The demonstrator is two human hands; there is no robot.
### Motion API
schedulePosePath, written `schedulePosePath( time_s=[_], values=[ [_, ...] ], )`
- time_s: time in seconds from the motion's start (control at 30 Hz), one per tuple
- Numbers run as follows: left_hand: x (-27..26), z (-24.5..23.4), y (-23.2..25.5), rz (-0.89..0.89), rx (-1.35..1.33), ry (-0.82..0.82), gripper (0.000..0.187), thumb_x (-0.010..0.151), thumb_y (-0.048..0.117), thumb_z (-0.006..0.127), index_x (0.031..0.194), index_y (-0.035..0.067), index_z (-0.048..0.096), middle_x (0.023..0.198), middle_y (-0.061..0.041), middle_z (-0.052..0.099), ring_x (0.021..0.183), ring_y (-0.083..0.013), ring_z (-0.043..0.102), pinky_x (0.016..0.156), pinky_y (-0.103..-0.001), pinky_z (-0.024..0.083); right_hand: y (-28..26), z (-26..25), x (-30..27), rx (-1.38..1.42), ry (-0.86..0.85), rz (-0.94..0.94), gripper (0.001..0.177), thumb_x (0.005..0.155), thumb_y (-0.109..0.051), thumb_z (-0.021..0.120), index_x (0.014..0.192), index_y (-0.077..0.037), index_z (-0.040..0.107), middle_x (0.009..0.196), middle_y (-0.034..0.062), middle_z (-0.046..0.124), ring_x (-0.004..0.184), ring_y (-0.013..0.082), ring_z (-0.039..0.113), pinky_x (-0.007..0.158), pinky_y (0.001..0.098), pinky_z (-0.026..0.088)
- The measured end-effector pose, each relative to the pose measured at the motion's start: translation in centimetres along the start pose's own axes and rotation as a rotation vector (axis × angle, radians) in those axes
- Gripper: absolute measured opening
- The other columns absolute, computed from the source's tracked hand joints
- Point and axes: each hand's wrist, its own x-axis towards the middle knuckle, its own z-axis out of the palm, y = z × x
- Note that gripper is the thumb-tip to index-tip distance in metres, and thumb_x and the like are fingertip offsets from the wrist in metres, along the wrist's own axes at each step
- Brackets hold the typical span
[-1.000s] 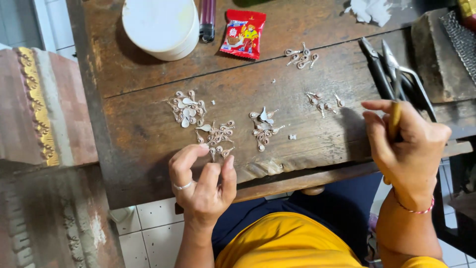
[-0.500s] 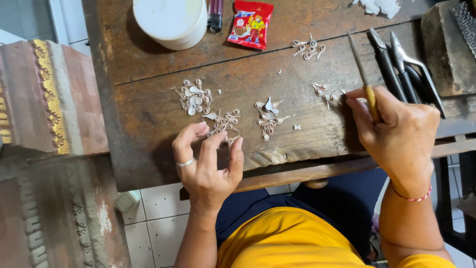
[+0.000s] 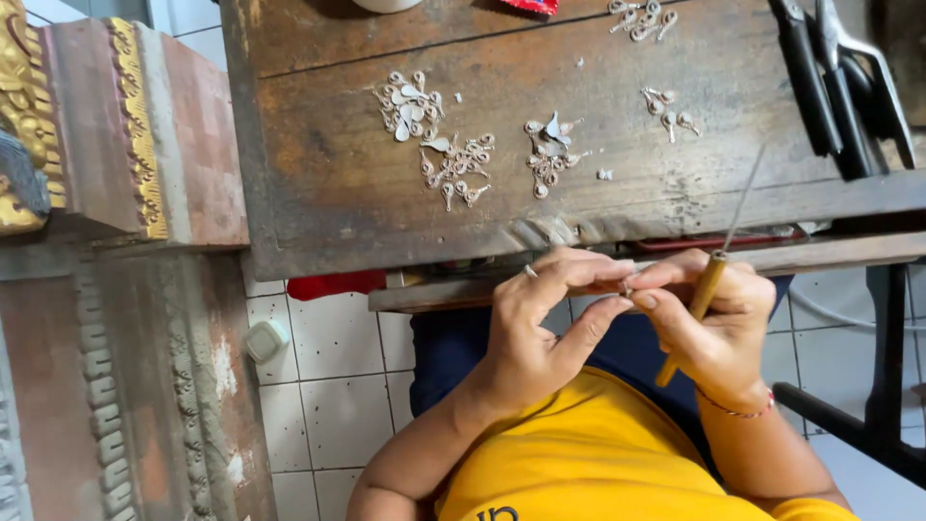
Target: Cleaning and refining small silver jewelry components using a fine metal tool on a wooden workbench
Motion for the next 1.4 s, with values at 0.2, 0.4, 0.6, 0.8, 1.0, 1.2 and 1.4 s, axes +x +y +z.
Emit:
schedulePosePath(
  time_s=[0.2, 0.4, 0.6, 0.8, 1.0, 1.2, 1.4],
  values=[
    [-2.4, 2.9, -3.7, -0.376, -0.65, 0.248, 0.018, 0.086, -0.003, 0.081, 0.099, -0.01, 0.071, 0.094, -0.017, 0.075, 0.087, -0.0184, 0.076, 0.075, -0.027, 0.063, 0.5, 0.9, -0.8, 0.108, 0.053, -0.002, 0.01, 0.095, -0.01, 0.07, 0.096, 0.0, 0.072, 0.072, 0.0062, 0.064, 0.045, 0.0073, 0.048, 0.048, 0.0201, 0.04],
    [-2.5, 2.1, -3.1, -0.341, -0.381, 0.279, 0.016, 0.085, 0.0, 0.082, 0.095, -0.007, 0.073, 0.089, -0.016, 0.076, 0.083, -0.0166, 0.075, 0.07, -0.026, 0.062, -0.5, 0.6, 0.1, -0.042, 0.034, -0.179, 0.016, 0.092, -0.009, 0.075, 0.104, 0.001, 0.078, 0.042, 0.0005, 0.048, 0.042, 0.0044, 0.043, 0.05, 0.0207, 0.042],
    [-1.8, 1.6, -0.5, -0.119, 0.021, 0.281, 0.007, 0.084, -0.001, 0.079, 0.089, 0.003, 0.076, 0.084, -0.01, 0.074, 0.075, -0.022, 0.075, 0.062, -0.029, 0.06, -0.5, 0.6, 0.1, -0.098, -0.045, -0.111, 0.008, 0.091, -0.007, 0.077, 0.099, -0.006, 0.079, 0.047, 0.0043, 0.058, 0.039, 0.0127, 0.052, 0.046, 0.0236, 0.043],
    [-2.8, 1.3, -1.4, -0.149, -0.002, 0.254, 0.01, 0.09, 0.008, 0.077, 0.099, 0.003, 0.075, 0.083, -0.009, 0.073, 0.072, -0.0178, 0.073, 0.065, -0.027, 0.061, 0.9, 0.9, -0.5, 0.009, -0.082, -0.03, 0.004, 0.092, -0.009, 0.072, 0.091, -0.007, 0.075, 0.047, 0.0013, 0.06, 0.04, 0.0076, 0.047, 0.046, 0.0204, 0.043],
    [-2.9, 1.1, -1.7, -0.17, -0.037, 0.248, 0.007, 0.091, 0.002, 0.074, 0.098, 0.001, 0.075, 0.086, -0.013, 0.073, 0.074, -0.0213, 0.073, 0.061, -0.027, 0.06, 0.8, 1.6, -0.3, 0.012, -0.11, -0.006, 0.005, 0.092, -0.009, 0.071, 0.09, -0.009, 0.075, 0.044, 0.002, 0.056, 0.041, 0.0086, 0.045, 0.045, 0.0215, 0.042],
    [-2.3, 0.7, -0.9, -0.149, -0.062, 0.232, 0.003, 0.089, 0.002, 0.076, 0.092, 0.002, 0.076, 0.084, -0.011, 0.073, 0.074, -0.0213, 0.073, 0.06, -0.027, 0.061, 0.8, 1.3, 0.0, 0.008, -0.123, -0.006, 0.006, 0.092, -0.009, 0.071, 0.088, -0.01, 0.075, 0.046, 0.0016, 0.06, 0.037, 0.0108, 0.047, 0.044, 0.022, 0.042],
    [-1.4, 0.4, -2.0, 0.024, 0.352, 0.386, 0.005, 0.088, 0.0, 0.074, 0.092, 0.004, 0.073, 0.083, -0.008, 0.072, 0.07, -0.0225, 0.073, 0.06, -0.027, 0.061, -0.1, 1.7, -1.3, -0.338, -0.023, -0.236, 0.042, 0.097, -0.013, 0.069, 0.136, 0.003, 0.065, 0.051, 0.0032, 0.049, 0.037, 0.0194, 0.049, 0.048, 0.0228, 0.043]
  ],
)
